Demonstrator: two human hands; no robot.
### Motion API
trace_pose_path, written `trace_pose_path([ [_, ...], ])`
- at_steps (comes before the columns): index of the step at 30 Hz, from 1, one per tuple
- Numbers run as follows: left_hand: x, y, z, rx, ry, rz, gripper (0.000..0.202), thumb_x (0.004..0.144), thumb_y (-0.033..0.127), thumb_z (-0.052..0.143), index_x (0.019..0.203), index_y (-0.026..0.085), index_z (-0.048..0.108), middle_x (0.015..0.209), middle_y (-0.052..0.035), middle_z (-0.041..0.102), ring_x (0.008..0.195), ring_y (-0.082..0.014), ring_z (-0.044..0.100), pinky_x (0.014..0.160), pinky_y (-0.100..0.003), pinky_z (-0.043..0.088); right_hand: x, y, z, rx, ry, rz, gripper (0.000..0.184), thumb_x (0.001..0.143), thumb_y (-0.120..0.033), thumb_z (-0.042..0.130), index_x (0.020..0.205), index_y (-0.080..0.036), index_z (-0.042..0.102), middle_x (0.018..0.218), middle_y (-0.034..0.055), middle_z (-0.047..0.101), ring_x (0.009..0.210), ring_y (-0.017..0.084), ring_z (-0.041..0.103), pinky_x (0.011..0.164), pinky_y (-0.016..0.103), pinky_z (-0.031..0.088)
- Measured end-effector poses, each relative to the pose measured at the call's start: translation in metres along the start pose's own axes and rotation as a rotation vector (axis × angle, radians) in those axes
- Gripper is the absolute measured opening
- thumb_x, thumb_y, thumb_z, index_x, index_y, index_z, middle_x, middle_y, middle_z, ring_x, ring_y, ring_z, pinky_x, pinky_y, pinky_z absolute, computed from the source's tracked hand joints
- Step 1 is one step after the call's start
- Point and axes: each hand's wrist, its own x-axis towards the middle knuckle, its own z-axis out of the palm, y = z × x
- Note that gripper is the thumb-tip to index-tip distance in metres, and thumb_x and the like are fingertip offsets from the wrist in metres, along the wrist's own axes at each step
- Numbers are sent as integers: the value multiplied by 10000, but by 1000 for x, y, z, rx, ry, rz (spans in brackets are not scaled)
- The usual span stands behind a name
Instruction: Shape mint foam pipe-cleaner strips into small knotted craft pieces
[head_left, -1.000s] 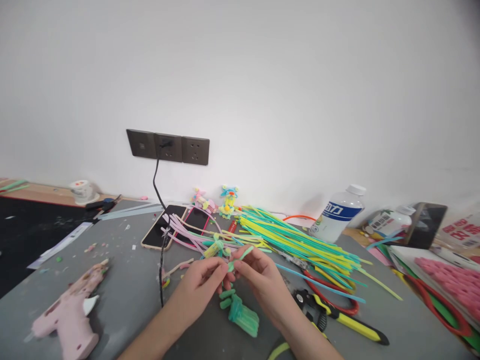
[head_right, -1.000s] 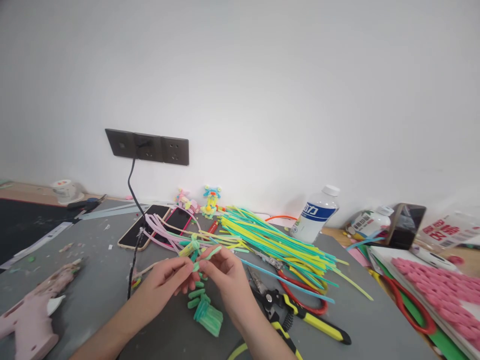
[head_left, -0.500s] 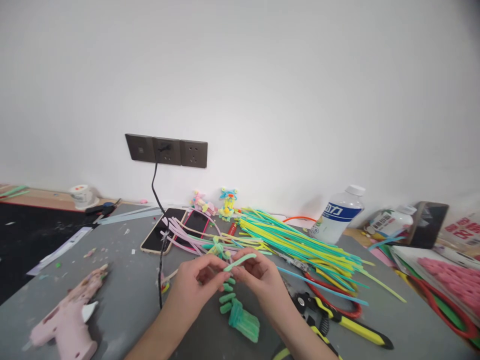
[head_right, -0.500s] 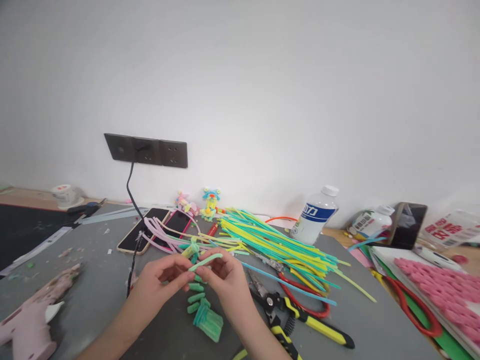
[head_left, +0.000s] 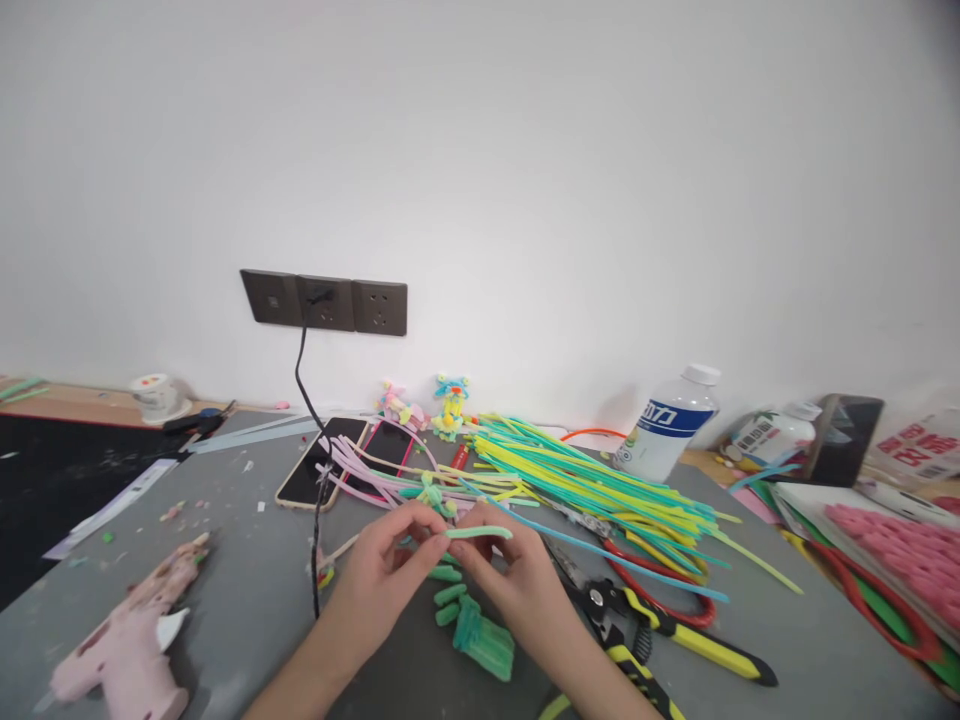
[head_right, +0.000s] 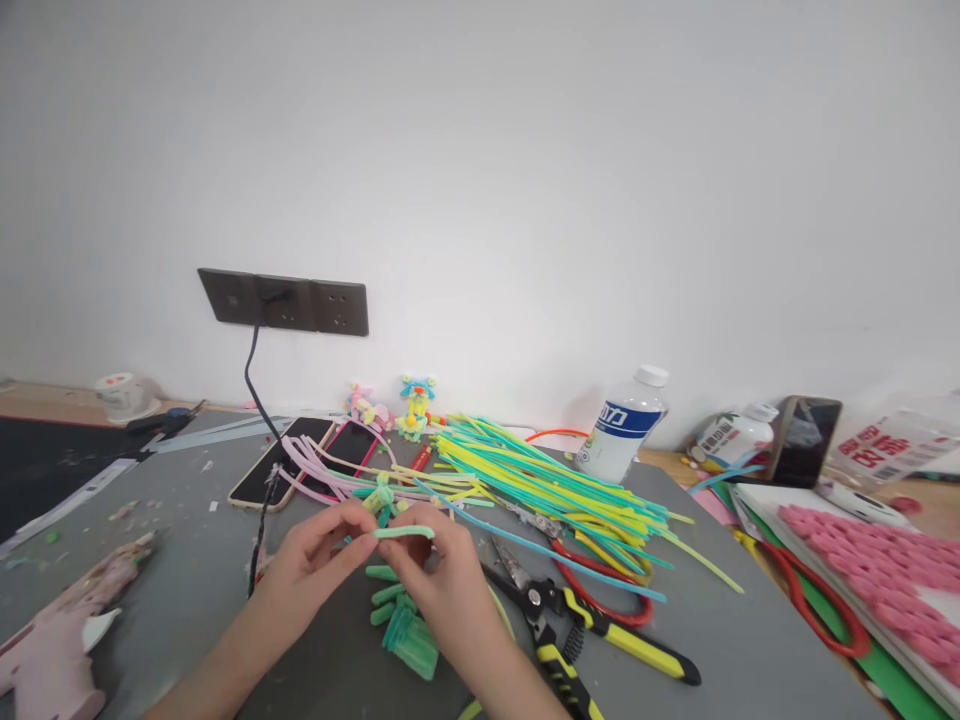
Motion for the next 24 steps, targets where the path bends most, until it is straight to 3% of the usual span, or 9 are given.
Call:
trace_pose_path([
  [4,-3,1,5,-278,-25,-114,269,837,442,684,830,178,636,728,21,491,602,-94,405,536,-196,345,-2,-5,-2,-20,21,-36,202,869,-320,645,715,-189,647,659,3,539,618,148,458,580,258,370],
  [9,-3,3,7,-548,3,-245,272,757,396,787,783,190,611,773,17,498,728,-116,494,541,-181,376,-2,-7,-2,33,14,-12,195,880,-316,638,731,-191,631,670,2,566,614,140,439,580,253,355],
  [14,1,5,-1,-463,-24,-281,296,729,408,810,764,151,666,714,-1,545,653,-96,473,526,-176,373,-3,-7,-1,21,56,-34,115,858,-278,657,780,-194,656,681,2,581,589,135,444,570,255,365],
  [19,1,4,-4,-460,-112,-360,318,707,434,815,760,167,649,678,6,550,649,-110,504,497,-176,375,-3,-7,-4,-90,64,-159,111,877,-224,636,774,-213,677,712,19,596,632,157,496,584,266,374],
  [24,3,3,-4,-277,-44,-231,288,729,419,788,761,156,678,613,8,575,572,-104,500,502,-194,388,-1,-8,-6,-146,68,-174,128,876,-191,629,755,-216,662,706,12,576,616,156,484,568,260,361],
])
